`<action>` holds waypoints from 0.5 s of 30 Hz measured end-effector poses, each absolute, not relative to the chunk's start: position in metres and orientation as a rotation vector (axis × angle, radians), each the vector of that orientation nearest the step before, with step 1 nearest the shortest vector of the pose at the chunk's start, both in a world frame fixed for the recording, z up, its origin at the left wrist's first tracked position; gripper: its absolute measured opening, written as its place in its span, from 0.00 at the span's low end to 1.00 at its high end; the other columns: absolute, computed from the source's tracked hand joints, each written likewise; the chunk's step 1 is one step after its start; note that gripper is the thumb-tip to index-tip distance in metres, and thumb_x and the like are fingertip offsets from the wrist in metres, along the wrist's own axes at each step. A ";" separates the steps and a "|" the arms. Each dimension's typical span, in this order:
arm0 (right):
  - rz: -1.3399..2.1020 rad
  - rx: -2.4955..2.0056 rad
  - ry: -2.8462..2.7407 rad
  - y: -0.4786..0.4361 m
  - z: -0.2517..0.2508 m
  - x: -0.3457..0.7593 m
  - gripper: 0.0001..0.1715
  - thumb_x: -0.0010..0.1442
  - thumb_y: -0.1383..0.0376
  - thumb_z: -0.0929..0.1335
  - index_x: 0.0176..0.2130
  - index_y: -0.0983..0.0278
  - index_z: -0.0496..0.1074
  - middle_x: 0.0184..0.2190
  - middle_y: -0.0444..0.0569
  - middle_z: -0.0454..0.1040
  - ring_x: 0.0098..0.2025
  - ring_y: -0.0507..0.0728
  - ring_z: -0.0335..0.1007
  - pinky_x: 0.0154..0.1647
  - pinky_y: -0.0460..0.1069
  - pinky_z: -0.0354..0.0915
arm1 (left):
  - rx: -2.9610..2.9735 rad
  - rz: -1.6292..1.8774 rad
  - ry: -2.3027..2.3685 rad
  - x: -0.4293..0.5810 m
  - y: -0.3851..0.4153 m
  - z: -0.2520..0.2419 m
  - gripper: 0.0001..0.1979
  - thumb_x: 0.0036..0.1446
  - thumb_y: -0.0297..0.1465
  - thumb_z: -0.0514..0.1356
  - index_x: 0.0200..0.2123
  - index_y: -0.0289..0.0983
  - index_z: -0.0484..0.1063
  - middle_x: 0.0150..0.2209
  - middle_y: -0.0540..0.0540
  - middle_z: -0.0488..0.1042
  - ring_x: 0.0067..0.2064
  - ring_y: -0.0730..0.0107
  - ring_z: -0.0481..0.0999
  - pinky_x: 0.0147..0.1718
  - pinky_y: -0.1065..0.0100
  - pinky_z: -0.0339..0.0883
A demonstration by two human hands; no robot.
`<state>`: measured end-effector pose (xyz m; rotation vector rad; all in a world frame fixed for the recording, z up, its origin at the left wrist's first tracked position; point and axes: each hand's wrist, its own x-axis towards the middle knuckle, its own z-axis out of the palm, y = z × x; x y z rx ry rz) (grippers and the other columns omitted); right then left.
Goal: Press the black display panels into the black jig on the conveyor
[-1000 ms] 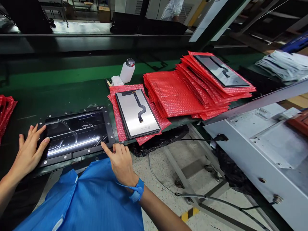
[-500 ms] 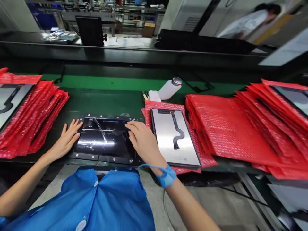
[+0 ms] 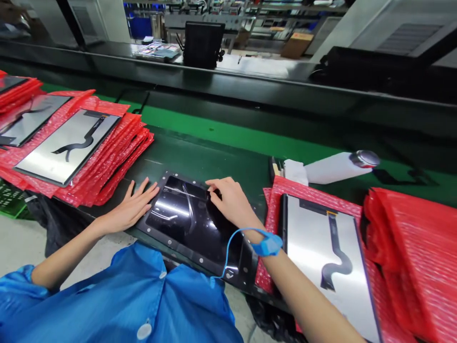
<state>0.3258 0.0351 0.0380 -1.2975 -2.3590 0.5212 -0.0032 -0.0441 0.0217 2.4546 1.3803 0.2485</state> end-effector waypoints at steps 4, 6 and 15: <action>0.976 -1.318 -2.207 0.050 0.044 0.333 0.19 0.57 0.58 0.67 0.46 0.62 0.74 0.36 0.49 0.76 0.42 0.61 0.71 0.49 0.59 0.64 | 2.511 0.208 1.446 0.003 -0.053 0.025 0.28 0.71 0.36 0.39 0.71 0.40 0.38 0.71 0.40 0.46 0.73 0.53 0.32 0.66 0.36 0.31; 1.147 -1.307 -2.112 0.053 0.052 0.334 0.22 0.54 0.54 0.70 0.46 0.62 0.74 0.36 0.48 0.74 0.41 0.59 0.71 0.49 0.58 0.64 | 2.575 0.191 1.502 0.003 -0.061 0.043 0.28 0.71 0.37 0.42 0.71 0.38 0.44 0.71 0.38 0.48 0.73 0.50 0.33 0.66 0.35 0.32; 1.651 -1.412 -1.758 0.051 0.101 0.338 0.30 0.44 0.49 0.76 0.42 0.60 0.70 0.29 0.44 0.70 0.29 0.54 0.68 0.34 0.50 0.65 | 2.523 -0.132 2.100 -0.076 0.063 0.232 0.27 0.65 0.51 0.49 0.51 0.38 0.74 0.45 0.43 0.78 0.59 0.50 0.70 0.60 0.49 0.55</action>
